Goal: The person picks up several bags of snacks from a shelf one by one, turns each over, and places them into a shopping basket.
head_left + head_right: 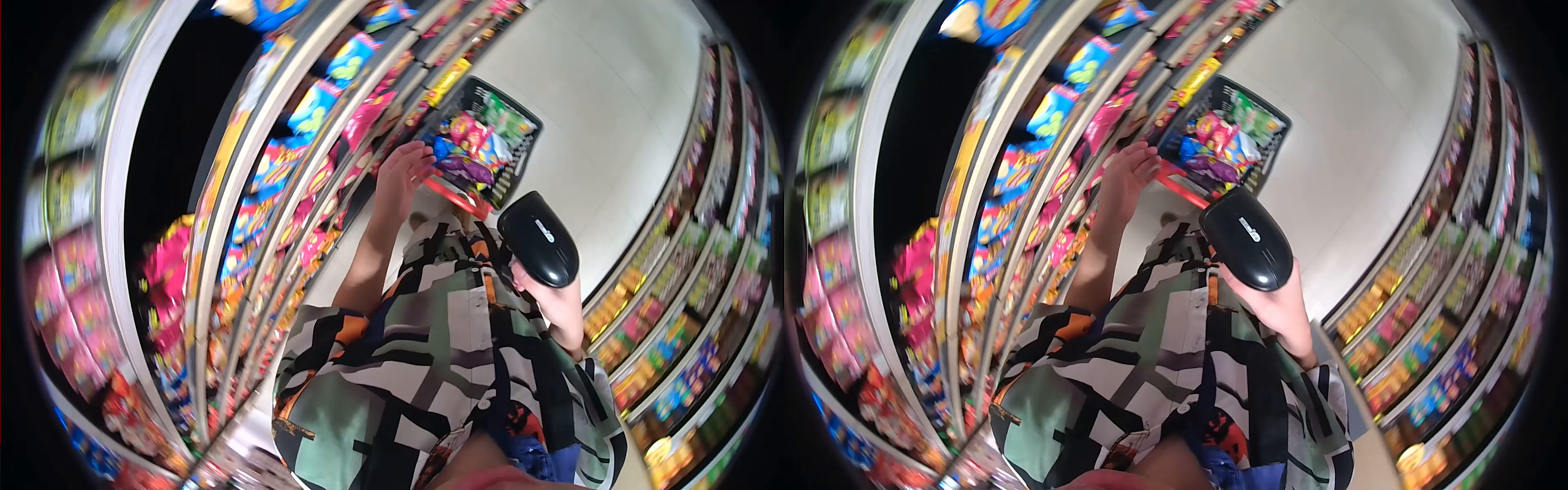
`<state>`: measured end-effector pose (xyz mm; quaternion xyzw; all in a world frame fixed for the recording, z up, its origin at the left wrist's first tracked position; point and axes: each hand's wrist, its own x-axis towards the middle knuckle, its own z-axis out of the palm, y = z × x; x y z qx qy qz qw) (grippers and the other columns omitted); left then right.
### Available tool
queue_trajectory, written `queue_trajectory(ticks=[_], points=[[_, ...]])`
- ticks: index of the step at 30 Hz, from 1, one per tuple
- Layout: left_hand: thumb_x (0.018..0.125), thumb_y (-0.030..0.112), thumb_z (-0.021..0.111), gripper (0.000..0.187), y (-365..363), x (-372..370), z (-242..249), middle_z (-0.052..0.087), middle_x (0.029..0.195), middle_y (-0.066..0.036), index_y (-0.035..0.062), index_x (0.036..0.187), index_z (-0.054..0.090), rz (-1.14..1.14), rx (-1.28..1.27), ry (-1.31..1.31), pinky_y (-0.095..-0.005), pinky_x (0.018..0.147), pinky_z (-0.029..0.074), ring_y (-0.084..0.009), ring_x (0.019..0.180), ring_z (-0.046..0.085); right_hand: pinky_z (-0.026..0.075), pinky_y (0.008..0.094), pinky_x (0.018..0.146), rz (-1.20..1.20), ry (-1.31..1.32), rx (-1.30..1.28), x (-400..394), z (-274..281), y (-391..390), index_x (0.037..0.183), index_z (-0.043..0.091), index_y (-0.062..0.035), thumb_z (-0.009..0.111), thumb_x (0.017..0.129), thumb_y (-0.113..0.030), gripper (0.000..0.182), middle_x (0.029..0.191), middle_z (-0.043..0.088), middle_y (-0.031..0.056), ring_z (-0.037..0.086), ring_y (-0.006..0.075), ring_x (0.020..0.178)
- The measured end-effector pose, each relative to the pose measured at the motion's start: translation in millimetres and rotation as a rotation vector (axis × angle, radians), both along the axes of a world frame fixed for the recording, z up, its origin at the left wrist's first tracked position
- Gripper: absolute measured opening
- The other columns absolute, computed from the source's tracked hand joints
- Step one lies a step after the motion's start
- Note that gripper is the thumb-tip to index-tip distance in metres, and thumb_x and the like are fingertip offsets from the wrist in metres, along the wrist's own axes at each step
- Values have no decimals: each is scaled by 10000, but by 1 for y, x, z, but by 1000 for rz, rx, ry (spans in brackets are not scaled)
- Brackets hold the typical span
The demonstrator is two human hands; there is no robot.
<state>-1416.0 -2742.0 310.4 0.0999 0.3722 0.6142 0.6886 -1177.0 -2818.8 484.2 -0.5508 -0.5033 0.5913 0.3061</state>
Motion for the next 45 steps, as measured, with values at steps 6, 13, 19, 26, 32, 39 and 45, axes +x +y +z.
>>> queue_trajectory(ticks=[6,13,19,26,32,39,45], points=[[941,142,469,262,-98,-39,49,591,1127,-122,26,1169,521,330,91,61,-400,925,447,-245,1054,579,469,238,575,433,80,-32,-28,-139,70,902,628,13,675,827,-53,110,730,630,26,583,84,605],[929,130,464,239,-211,-47,88,585,1127,-121,21,1125,545,678,156,62,-427,940,430,-268,1059,568,501,267,660,639,-63,-35,-51,-297,85,946,666,10,674,861,-159,190,752,696,72,662,118,703],[911,143,495,205,-280,-52,89,569,1077,-151,13,1065,536,866,179,134,-414,937,436,-262,1032,569,506,256,547,571,-287,9,-70,-341,102,951,631,18,656,866,-136,178,743,678,85,632,124,586],[905,123,494,193,-365,-58,81,576,1064,-148,13,1059,530,1028,109,125,-400,931,442,-247,1029,576,411,257,408,714,-399,-131,-73,-326,118,843,630,-14,664,850,-174,164,660,652,56,517,107,429],[888,82,517,157,-438,-64,66,590,1061,-134,4,1019,553,1119,149,103,-388,925,439,-233,1001,579,446,257,496,756,-498,97,-73,-339,109,916,657,-28,648,825,-100,116,663,632,29,618,117,565],[890,92,478,170,-519,-78,46,561,1059,-152,11,1033,519,1235,114,119,-411,924,447,-255,1003,576,461,285,562,776,-835,252,-97,-345,67,856,694,-33,691,756,-234,224,666,674,57,629,128,594],[879,50,511,159,-593,-125,32,565,1067,-177,-25,1018,538,1371,162,144,-390,926,447,-252,983,577,520,354,669,877,-1015,290,-121,-378,18,745,726,-82,694,675,-391,318,671,682,93,687,239,696]])
